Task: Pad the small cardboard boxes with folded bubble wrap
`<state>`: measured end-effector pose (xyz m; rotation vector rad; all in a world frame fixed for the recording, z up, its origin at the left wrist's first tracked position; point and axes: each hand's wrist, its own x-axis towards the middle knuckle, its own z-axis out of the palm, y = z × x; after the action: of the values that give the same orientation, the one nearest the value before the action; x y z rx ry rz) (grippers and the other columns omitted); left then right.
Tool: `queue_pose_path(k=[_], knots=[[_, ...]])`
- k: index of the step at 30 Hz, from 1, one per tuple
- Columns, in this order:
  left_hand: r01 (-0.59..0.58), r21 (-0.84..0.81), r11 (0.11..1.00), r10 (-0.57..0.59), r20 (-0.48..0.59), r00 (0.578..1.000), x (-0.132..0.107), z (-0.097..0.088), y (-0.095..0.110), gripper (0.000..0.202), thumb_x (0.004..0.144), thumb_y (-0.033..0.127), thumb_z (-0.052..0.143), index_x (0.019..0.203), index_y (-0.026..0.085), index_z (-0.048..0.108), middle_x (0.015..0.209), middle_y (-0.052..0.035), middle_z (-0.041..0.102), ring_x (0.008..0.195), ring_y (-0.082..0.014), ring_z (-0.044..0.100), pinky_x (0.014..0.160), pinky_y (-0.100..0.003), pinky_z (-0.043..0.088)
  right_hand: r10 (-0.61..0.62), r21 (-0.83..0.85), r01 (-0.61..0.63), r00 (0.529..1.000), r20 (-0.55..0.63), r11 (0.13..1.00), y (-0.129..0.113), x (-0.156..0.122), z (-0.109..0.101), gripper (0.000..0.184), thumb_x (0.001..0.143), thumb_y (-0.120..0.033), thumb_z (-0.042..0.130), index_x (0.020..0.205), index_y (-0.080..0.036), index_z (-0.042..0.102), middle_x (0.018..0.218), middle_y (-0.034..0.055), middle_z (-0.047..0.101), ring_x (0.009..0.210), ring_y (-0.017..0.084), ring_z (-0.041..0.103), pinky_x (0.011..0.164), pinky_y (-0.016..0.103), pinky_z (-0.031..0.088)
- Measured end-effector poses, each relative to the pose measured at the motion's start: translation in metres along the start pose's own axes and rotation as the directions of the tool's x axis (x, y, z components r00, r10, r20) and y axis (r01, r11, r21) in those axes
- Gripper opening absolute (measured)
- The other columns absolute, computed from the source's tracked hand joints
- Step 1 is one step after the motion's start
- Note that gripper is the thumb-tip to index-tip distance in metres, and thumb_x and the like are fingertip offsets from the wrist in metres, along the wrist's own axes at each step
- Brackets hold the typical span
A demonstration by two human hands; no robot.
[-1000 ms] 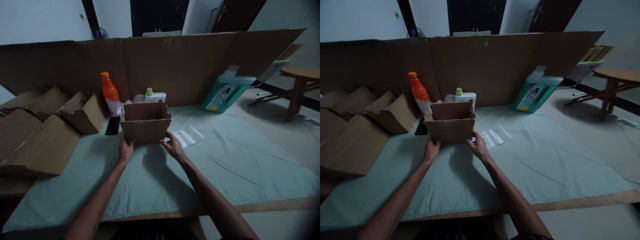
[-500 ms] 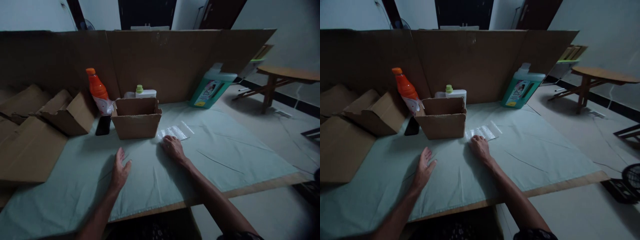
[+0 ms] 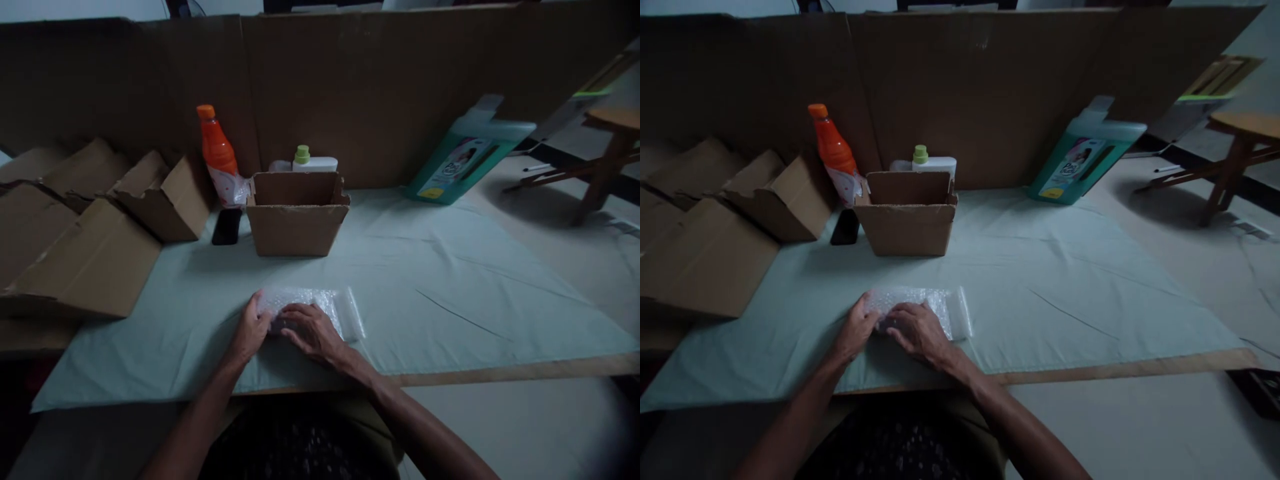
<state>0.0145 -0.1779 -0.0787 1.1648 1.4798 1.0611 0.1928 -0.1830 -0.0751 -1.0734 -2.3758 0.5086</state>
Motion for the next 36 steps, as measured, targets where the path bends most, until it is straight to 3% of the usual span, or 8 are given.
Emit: queue_pose_path(k=[4,8,15,19,23,26,32,36], knots=[[0.091,0.114,0.989,-0.096,0.036,0.995,0.007,-0.016,-0.004,0.040,0.074,0.023,0.055,0.112,0.015,0.062,0.069,0.0024,0.061,0.049,-0.0108,0.054,0.039,-0.017,0.044,0.060,-0.279,-0.044,0.997,0.052,0.959,0.007,-0.002,0.001,0.024,0.094,-0.019,0.056,0.114,-0.021,0.068,0.129,0.0113,0.066,0.113,0.029,0.059,0.093,0.044,0.044],[0.119,0.080,0.990,-0.122,0.030,0.992,0.009,-0.020,-0.007,0.034,0.072,0.023,0.055,0.104,0.016,0.063,0.068,0.0026,0.059,0.049,-0.0089,0.053,0.037,-0.014,0.042,0.187,-0.544,-0.213,0.977,-0.105,0.812,0.042,-0.036,-0.027,0.025,0.094,-0.022,0.055,0.114,-0.023,0.069,0.131,0.0115,0.065,0.128,0.032,0.050,0.103,0.050,0.035],[0.130,0.049,0.990,-0.133,0.060,0.989,0.011,-0.023,-0.008,0.038,0.070,0.028,0.057,0.106,0.016,0.061,0.070,0.0027,0.057,0.050,-0.0102,0.052,0.037,-0.018,0.047,0.363,-0.572,-0.700,0.712,-0.601,0.427,0.092,-0.137,-0.122,0.028,0.094,-0.035,0.050,0.103,-0.017,0.070,0.124,0.0205,0.065,0.121,0.041,0.054,0.090,0.059,0.042],[0.124,0.065,0.990,-0.128,0.063,0.990,0.010,-0.023,-0.005,0.040,0.069,0.031,0.062,0.106,0.015,0.059,0.072,0.0025,0.057,0.049,-0.0099,0.052,0.036,-0.019,0.047,0.281,-0.476,-0.587,0.774,-0.567,0.655,0.053,-0.105,-0.096,0.024,0.096,-0.031,0.052,0.111,-0.021,0.067,0.132,0.0156,0.062,0.124,0.034,0.055,0.097,0.054,0.043],[0.128,0.122,0.984,-0.134,0.043,0.990,0.008,-0.022,-0.003,0.044,0.070,0.029,0.059,0.112,0.014,0.058,0.073,0.0023,0.059,0.045,-0.0093,0.053,0.034,-0.019,0.046,0.171,-0.374,-0.204,0.978,-0.119,0.905,0.019,-0.028,-0.034,0.034,0.092,-0.027,0.060,0.124,-0.018,0.065,0.144,0.0163,0.055,0.130,0.032,0.051,0.101,0.048,0.044],[0.144,0.165,0.976,-0.154,0.049,0.987,0.009,-0.022,-0.002,0.040,0.070,0.026,0.055,0.107,0.013,0.060,0.070,0.0018,0.060,0.045,-0.0110,0.055,0.034,-0.020,0.047,0.103,-0.296,-0.069,0.989,0.102,0.953,0.027,-0.018,-0.018,0.041,0.092,-0.031,0.061,0.132,-0.020,0.061,0.147,0.0129,0.054,0.133,0.031,0.050,0.105,0.047,0.042],[0.160,0.188,0.969,-0.176,0.070,0.982,0.014,-0.021,-0.005,0.033,0.068,0.027,0.053,0.098,0.014,0.061,0.064,0.0032,0.058,0.043,-0.0111,0.055,0.034,-0.019,0.043,0.431,-0.479,-0.511,0.860,-0.274,0.714,0.104,-0.109,-0.081,0.030,0.096,-0.032,0.052,0.121,-0.024,0.067,0.132,0.0118,0.066,0.119,0.032,0.060,0.095,0.051,0.045],[0.130,0.291,0.948,-0.173,0.129,0.976,0.016,-0.022,-0.001,0.031,0.071,0.028,0.050,0.096,0.013,0.061,0.062,0.0029,0.057,0.043,-0.0122,0.055,0.036,-0.021,0.044,0.413,-0.485,-0.531,0.847,-0.335,0.695,0.118,-0.114,-0.101,0.035,0.094,-0.034,0.053,0.124,-0.019,0.065,0.130,0.0135,0.067,0.117,0.032,0.062,0.094,0.048,0.048]])
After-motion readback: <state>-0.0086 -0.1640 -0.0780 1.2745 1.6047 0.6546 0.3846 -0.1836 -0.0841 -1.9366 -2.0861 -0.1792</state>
